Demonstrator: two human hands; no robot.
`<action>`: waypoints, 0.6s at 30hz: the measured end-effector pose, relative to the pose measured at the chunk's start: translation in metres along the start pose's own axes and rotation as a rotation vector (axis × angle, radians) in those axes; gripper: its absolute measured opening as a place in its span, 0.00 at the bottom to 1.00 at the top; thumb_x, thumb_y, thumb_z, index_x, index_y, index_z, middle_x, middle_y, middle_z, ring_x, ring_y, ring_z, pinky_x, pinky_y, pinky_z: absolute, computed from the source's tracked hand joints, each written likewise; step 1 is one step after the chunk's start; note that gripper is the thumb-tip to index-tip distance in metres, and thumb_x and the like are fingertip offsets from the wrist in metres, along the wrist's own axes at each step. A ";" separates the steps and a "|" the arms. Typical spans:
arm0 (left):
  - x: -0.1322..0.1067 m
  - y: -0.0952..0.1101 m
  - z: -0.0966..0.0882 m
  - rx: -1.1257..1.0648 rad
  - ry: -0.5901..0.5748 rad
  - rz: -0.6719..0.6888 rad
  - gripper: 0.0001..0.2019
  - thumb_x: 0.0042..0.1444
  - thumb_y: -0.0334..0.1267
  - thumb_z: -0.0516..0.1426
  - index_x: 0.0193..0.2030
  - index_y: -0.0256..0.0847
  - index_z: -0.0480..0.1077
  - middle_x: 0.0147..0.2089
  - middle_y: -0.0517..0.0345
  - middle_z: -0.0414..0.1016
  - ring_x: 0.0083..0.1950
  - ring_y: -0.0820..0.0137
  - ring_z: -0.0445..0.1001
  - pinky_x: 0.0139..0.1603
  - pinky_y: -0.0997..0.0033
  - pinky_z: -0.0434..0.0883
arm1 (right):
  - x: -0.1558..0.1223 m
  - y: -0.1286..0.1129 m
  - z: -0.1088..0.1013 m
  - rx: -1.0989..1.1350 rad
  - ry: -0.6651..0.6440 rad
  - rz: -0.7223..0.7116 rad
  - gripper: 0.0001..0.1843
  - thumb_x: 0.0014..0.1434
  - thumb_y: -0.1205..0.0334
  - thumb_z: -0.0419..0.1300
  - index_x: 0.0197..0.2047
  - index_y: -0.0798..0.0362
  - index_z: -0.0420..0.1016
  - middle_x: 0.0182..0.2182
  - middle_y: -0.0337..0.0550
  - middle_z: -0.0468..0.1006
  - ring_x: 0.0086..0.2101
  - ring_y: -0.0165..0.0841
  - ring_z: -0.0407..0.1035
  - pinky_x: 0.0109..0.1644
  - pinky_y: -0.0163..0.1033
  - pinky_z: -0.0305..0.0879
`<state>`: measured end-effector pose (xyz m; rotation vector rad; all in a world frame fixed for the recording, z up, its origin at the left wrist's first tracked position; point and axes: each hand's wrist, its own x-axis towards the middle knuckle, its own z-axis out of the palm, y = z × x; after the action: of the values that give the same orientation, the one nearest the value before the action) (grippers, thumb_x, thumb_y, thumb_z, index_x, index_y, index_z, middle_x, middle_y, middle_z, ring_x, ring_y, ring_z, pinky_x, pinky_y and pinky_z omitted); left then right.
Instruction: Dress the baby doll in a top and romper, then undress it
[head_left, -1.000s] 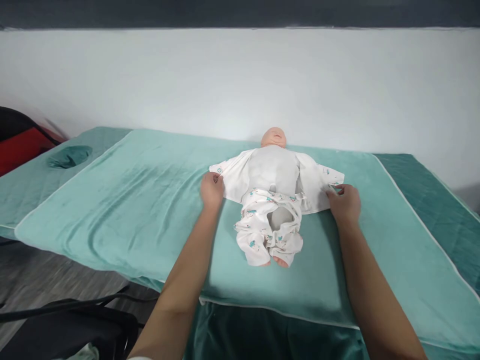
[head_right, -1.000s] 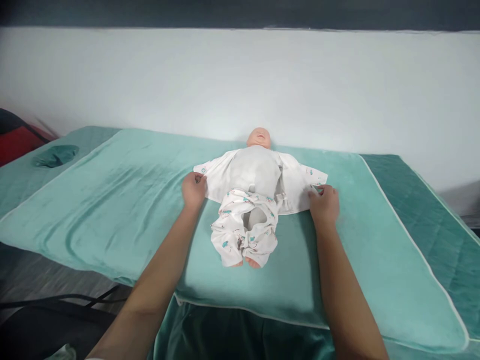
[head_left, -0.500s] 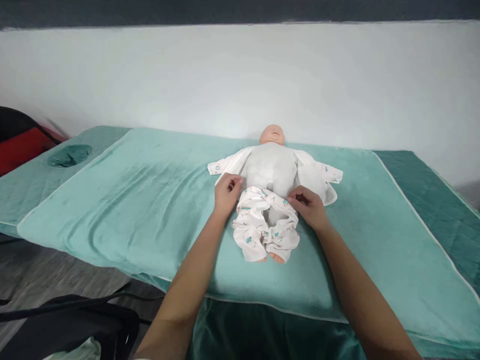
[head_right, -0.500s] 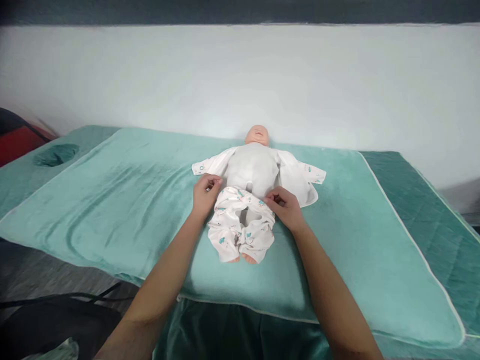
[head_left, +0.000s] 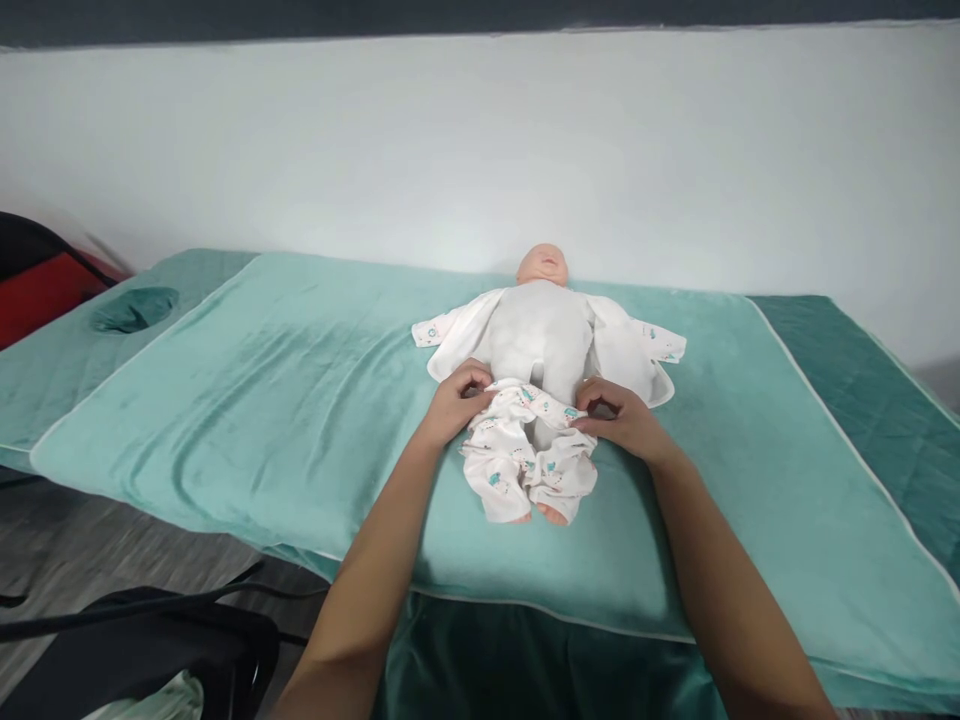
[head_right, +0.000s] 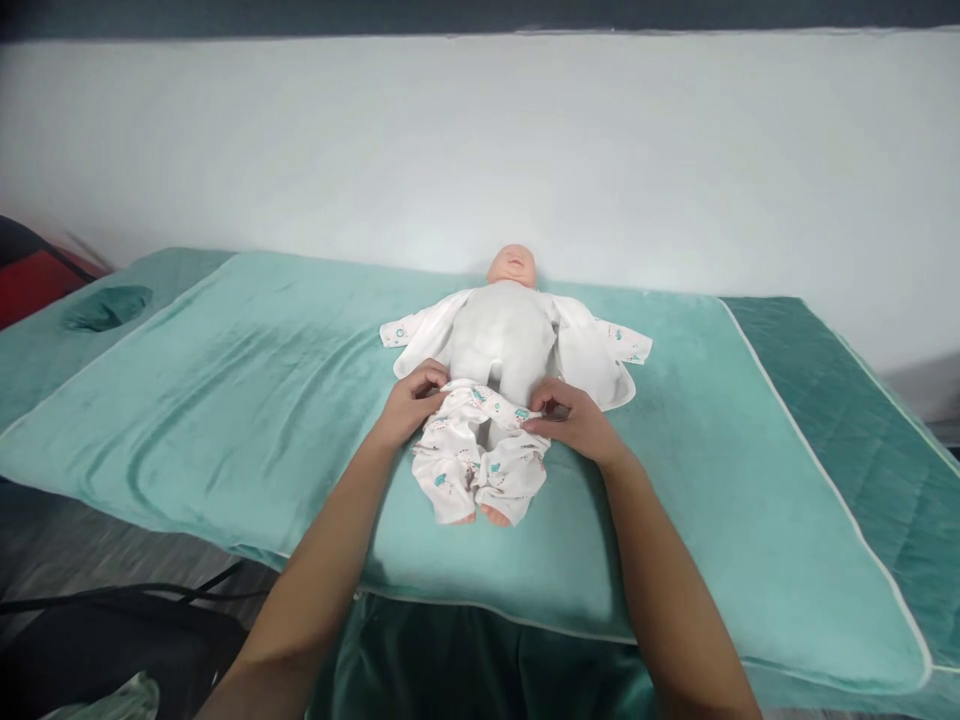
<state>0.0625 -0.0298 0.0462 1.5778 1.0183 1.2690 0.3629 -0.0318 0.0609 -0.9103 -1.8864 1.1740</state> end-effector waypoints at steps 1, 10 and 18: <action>-0.001 -0.001 -0.001 -0.014 0.005 0.014 0.12 0.52 0.44 0.67 0.31 0.39 0.72 0.40 0.56 0.70 0.42 0.69 0.69 0.46 0.69 0.65 | 0.000 0.000 0.000 -0.003 0.014 0.026 0.16 0.54 0.52 0.73 0.34 0.50 0.73 0.35 0.40 0.72 0.36 0.34 0.65 0.41 0.41 0.60; -0.004 -0.009 0.002 -0.042 0.152 0.079 0.10 0.55 0.42 0.66 0.33 0.41 0.71 0.51 0.51 0.74 0.54 0.65 0.73 0.56 0.64 0.67 | 0.001 0.003 0.004 -0.068 0.138 0.115 0.22 0.49 0.46 0.75 0.28 0.51 0.69 0.27 0.36 0.68 0.29 0.30 0.59 0.34 0.39 0.54; -0.004 -0.007 0.005 -0.051 0.165 0.011 0.10 0.58 0.42 0.63 0.33 0.41 0.68 0.64 0.46 0.74 0.67 0.59 0.69 0.65 0.55 0.65 | 0.002 0.005 0.000 -0.163 0.033 -0.091 0.14 0.63 0.52 0.66 0.31 0.50 0.70 0.34 0.41 0.71 0.35 0.34 0.66 0.39 0.41 0.62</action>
<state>0.0664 -0.0323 0.0378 1.4612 1.0714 1.4405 0.3629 -0.0287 0.0562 -0.9144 -1.9973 0.9571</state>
